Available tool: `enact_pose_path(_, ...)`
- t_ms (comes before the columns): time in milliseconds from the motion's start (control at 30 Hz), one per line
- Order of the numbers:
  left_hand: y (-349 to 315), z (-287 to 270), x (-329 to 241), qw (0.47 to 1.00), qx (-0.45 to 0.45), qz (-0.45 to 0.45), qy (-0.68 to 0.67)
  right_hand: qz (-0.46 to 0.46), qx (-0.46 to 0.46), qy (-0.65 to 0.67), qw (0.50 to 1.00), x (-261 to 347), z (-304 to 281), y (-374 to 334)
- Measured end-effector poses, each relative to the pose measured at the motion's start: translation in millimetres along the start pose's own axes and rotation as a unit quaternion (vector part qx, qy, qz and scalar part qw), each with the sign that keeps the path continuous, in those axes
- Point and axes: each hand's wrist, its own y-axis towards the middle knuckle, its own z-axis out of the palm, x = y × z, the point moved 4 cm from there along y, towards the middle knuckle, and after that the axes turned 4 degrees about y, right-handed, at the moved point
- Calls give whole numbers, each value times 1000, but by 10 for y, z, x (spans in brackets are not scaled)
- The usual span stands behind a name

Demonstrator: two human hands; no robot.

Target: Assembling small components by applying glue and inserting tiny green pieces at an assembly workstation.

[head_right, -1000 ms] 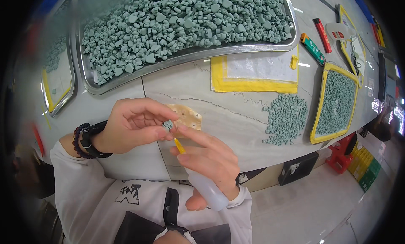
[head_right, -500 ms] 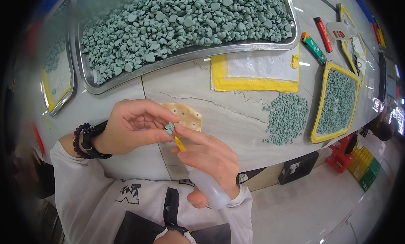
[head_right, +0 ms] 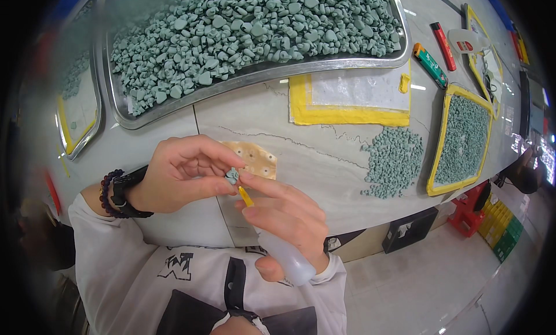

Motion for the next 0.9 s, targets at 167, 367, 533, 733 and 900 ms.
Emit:
enact_pose_path(167,-4,3,-22,1000,2,-6,-2,-17,8,-8,1000,5,-3,11)
enact_pose_path(367,-9,-1,-13,1000,13,-24,-9,-37,12,1,999,8,-6,8)
enact_pose_path(533,-15,-2,-10,1000,13,-15,-9,-18,2,2,1000,27,7,-18)
enact_pose_path(733,-12,-4,-22,1000,10,-20,-20,7,-22,14,1000,13,-20,-20)
enact_pose_path(900,-9,1,-25,1000,9,-22,-14,5,-8,11,1000,16,-18,-15)
